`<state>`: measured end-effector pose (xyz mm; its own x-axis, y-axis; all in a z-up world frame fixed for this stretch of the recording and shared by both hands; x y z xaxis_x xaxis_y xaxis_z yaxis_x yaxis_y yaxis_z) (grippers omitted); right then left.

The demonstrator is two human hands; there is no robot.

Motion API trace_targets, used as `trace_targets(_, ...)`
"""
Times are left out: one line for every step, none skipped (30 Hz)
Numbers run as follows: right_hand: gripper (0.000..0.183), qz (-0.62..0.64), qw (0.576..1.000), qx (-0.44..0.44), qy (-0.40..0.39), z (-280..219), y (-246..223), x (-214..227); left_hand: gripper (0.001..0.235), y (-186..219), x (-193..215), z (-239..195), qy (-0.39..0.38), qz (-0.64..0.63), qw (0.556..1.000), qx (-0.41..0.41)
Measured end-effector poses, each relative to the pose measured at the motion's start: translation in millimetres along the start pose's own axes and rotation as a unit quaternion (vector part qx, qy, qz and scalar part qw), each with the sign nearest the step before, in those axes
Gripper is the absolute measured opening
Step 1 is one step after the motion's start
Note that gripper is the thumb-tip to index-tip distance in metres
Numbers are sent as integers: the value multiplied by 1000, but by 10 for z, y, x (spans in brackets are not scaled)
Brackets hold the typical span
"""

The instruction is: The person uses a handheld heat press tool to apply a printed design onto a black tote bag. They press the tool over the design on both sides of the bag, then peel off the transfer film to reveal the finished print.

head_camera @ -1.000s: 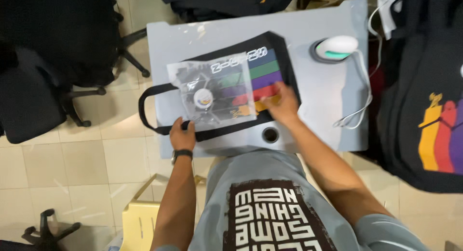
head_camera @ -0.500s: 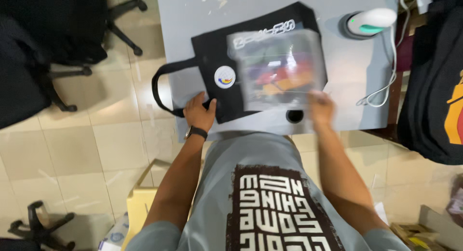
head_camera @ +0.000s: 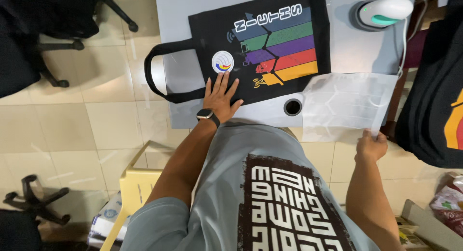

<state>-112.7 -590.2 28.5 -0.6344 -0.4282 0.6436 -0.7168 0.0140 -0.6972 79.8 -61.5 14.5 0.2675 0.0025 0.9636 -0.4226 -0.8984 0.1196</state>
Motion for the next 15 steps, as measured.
trace_targets(18,-1,1000,-1,-4,31,29,21,73,-5,21,4,-2,1,1000,3)
trace_targets(18,-10,1000,12,-9,59,43,39,75,-13,66,6,19,-1,1000,7)
trace_targets(17,-19,999,26,-14,91,50,45,77,-29,110,18,41,-3,999,11)
trace_targets(17,-19,999,26,-18,128,3,-8,77,-70,126,107,40,-1,999,14)
trace_targets(16,36,999,9,-26,144,-4,-15,80,-119,146,163,53,11,997,48)
trace_targets(16,91,995,-8,-34,159,-7,-24,83,-166,162,215,66,24,994,82)
trace_targets(16,88,995,-10,-34,143,-65,-21,83,-185,65,230,63,23,994,82)
trace_targets(11,101,994,-18,-34,124,-119,-16,85,-309,16,203,110,-6,976,190)
trace_targets(9,117,992,-25,-34,113,-190,-37,89,-440,-31,174,159,-35,941,295)
trace_targets(9,117,992,-26,-34,282,14,-84,89,-453,1,131,159,-34,941,295)
trace_targets(9,139,990,-26,-12,451,218,-97,91,-491,9,92,138,-48,933,329)
trace_targets(9,161,986,-26,11,624,424,-108,94,-524,16,54,117,-61,923,361)
trace_targets(9,160,987,-27,17,555,372,-130,94,-629,-128,58,115,-64,925,357)
trace_targets(16,217,971,-100,6,488,389,-186,94,-729,-286,67,112,-92,923,355)
trace_targets(23,273,947,-171,2,434,398,-171,95,-767,-457,117,108,-123,922,350)
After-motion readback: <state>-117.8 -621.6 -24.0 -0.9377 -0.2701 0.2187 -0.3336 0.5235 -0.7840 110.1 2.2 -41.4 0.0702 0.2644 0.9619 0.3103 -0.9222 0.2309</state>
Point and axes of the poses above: each hand's wrist, its own z-axis towards the middle knuckle, its own x-axis out of the back of the hand, y = z × x, the point moved 5 cm from there along z, towards the middle knuckle, and after that the axes turned 13 degrees about z, right-handed, at the moved point
